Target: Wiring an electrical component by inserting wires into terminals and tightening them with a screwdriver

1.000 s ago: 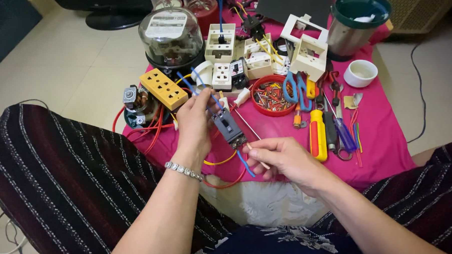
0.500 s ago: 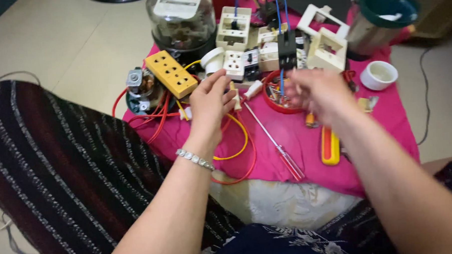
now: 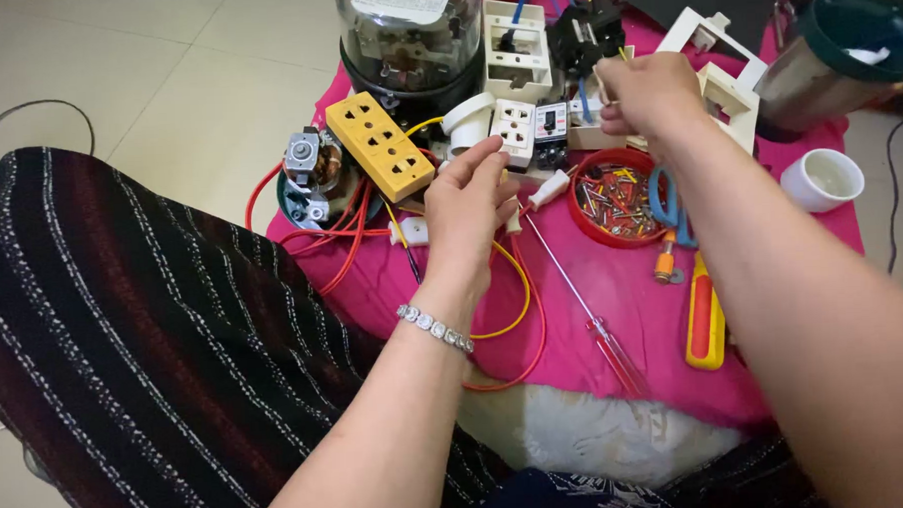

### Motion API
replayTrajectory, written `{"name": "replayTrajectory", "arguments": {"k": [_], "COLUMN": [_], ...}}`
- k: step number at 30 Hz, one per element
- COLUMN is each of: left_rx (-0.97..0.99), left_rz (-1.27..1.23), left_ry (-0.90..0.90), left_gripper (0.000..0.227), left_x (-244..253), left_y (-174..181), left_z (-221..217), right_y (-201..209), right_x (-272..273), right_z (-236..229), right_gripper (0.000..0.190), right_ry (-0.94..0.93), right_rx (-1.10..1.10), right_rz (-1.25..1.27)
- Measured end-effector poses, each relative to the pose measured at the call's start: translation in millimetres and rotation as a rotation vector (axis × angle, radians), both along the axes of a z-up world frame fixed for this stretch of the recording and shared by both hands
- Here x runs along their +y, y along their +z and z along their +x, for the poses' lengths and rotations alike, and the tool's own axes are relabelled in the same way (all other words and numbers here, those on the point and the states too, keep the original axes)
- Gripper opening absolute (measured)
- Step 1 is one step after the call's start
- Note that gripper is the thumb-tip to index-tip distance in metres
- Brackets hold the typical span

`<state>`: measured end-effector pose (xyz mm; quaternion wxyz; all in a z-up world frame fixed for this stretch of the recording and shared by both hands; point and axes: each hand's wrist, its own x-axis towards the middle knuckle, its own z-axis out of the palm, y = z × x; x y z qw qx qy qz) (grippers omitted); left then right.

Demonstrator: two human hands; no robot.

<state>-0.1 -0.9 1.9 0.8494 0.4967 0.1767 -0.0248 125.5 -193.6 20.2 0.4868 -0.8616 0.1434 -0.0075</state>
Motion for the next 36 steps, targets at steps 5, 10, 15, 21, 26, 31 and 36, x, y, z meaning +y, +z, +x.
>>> {"name": "replayTrajectory", "arguments": {"k": [5, 10, 15, 21, 26, 31, 36], "left_rx": [0.002, 0.002, -0.015, -0.066, -0.179, -0.231, -0.232], "left_rz": [0.008, 0.038, 0.039, 0.294, 0.488, 0.661, 0.944], "left_ry": [-0.011, -0.021, -0.022, -0.082, -0.145, -0.219, -0.185], "left_gripper": [0.033, 0.034, 0.035, 0.034, 0.030, 0.028, 0.026], "left_x": [-6.6, -8.1, -10.6, -13.2, -17.5, -19.8, -19.0], "left_y": [-1.8, -4.9, -11.2, -13.3, -15.1, -25.3, -19.7], "left_z": [2.0, 1.3, 0.2, -20.6, -36.5, -39.8, -46.7], "right_y": [-4.4, 28.3, 19.8, 5.5, -29.0, -34.6, -57.4], "right_x": [-19.5, -42.3, -131.9, -170.7, -193.8, -175.2, -190.2], "right_z": [-57.3, -140.1, -176.4, -193.3, -185.7, -182.6, -165.8], "right_gripper": [0.029, 0.028, 0.025, 0.019, 0.015, 0.014, 0.017], "right_ry": [0.143, 0.085, -0.091, -0.323, -0.216, -0.165, -0.123], "right_rx": [-0.223, -0.047, 0.261, 0.388, 0.352, 0.341, 0.347], "right_rz": [-0.429, -0.358, -0.532, -0.205, -0.021, -0.083, -0.085]}}
